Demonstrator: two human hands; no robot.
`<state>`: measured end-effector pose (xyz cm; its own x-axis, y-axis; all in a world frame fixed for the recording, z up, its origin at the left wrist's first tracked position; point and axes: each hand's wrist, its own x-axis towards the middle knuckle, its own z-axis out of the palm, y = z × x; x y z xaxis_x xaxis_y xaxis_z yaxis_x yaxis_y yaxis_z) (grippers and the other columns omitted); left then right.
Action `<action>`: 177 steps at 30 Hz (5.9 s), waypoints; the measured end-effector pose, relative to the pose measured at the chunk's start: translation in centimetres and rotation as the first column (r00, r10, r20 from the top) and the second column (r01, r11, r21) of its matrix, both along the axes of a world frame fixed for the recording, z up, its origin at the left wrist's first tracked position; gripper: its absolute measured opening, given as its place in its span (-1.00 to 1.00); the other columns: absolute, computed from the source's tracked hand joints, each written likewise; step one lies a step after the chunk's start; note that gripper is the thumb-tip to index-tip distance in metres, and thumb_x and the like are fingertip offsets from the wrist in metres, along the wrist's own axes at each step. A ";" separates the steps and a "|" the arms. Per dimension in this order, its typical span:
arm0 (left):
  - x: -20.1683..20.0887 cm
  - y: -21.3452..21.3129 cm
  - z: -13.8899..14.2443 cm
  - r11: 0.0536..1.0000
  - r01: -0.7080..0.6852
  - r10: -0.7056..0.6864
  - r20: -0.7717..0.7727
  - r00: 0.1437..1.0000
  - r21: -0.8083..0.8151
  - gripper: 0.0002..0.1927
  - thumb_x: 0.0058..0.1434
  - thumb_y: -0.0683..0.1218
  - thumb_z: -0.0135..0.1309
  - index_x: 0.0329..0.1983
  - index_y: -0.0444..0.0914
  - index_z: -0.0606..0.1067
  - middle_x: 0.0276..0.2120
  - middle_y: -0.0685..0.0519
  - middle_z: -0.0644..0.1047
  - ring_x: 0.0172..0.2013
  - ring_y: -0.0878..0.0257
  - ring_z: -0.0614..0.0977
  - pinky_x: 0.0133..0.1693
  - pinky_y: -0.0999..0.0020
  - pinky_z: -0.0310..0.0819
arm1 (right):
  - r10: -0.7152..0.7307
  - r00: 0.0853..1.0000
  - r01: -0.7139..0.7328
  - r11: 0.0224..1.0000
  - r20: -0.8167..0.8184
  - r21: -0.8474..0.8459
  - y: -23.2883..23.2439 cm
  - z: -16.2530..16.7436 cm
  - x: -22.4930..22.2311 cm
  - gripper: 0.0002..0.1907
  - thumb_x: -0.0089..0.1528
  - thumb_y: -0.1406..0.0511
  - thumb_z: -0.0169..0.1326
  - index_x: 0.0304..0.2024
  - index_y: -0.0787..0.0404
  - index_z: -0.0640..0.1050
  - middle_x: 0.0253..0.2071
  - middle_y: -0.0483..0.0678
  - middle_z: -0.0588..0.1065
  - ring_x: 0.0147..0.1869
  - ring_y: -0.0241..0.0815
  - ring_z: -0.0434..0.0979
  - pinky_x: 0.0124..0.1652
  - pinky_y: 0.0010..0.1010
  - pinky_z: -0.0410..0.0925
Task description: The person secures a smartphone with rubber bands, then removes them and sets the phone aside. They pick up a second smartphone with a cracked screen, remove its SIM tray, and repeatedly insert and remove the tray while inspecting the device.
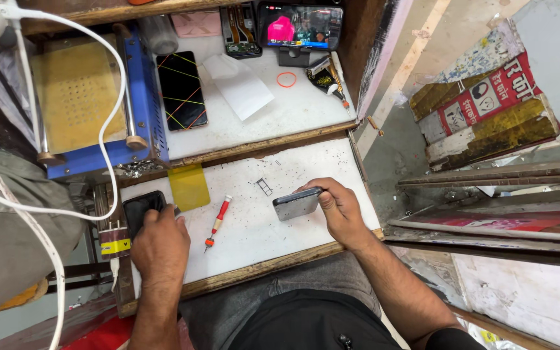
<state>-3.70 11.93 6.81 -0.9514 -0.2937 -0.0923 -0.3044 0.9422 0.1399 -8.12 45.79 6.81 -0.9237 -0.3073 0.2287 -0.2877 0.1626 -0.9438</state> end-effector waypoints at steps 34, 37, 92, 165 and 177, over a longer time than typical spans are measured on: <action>-4.8 1.4 -0.9 0.980 0.119 -0.122 0.011 0.992 0.162 -0.74 0.25 0.01 0.18 -0.13 -0.26 0.56 -0.08 -0.09 0.55 -0.16 -0.06 0.66 -0.16 0.05 0.58 | 0.028 0.998 -0.020 0.988 0.048 -0.154 -0.4 -1.7 -0.2 -0.43 0.51 -0.05 -0.26 0.08 0.32 0.45 -0.03 0.11 0.60 0.11 -0.08 0.62 0.13 -0.28 0.45; -5.1 1.3 -0.6 0.972 0.126 -0.129 0.000 0.992 0.200 -0.79 0.27 -0.03 0.15 -0.14 -0.25 0.54 -0.11 -0.10 0.56 -0.19 -0.08 0.67 -0.17 0.03 0.58 | 0.048 0.998 -0.040 0.987 0.047 -0.157 -0.7 -1.0 -0.5 -0.40 0.51 -0.06 -0.31 0.08 0.34 0.45 -0.01 0.13 0.59 0.13 -0.06 0.61 0.15 -0.26 0.45; -2.0 7.9 9.7 0.734 0.679 -0.464 -0.721 0.515 0.014 -0.70 0.13 -0.28 0.24 -0.04 -0.26 0.62 -0.27 0.04 0.56 -0.29 0.18 0.66 -0.31 0.29 0.58 | 0.060 0.994 -0.048 0.992 0.096 -0.120 -7.9 0.1 -0.2 -0.54 0.52 0.08 -0.20 0.07 0.30 0.54 -0.15 -0.01 0.61 -0.08 -0.25 0.61 -0.08 -0.45 0.50; -2.8 9.4 7.7 0.721 0.683 -0.275 -0.859 0.433 0.113 -0.80 0.21 -0.36 0.15 -0.11 -0.34 0.57 -0.19 -0.06 0.58 -0.17 0.07 0.68 -0.16 0.25 0.65 | -0.056 0.990 0.083 0.974 0.132 -0.209 -7.2 -1.5 -0.3 -0.74 0.45 0.30 -0.05 0.13 0.32 0.44 -0.16 -0.11 0.55 -0.11 -0.39 0.50 -0.11 -0.54 0.41; -0.8 10.2 5.6 0.530 0.485 0.102 -0.621 0.777 0.695 -0.85 0.30 -0.25 0.17 -0.07 -0.34 0.58 -0.22 -0.02 0.60 -0.26 0.24 0.68 -0.25 0.43 0.64 | 0.038 0.975 0.043 0.933 0.217 -0.356 -3.9 -3.3 0.6 -0.70 0.49 0.17 -0.09 0.11 0.26 0.36 -0.06 -0.07 0.45 0.00 -0.33 0.38 0.04 -0.43 0.32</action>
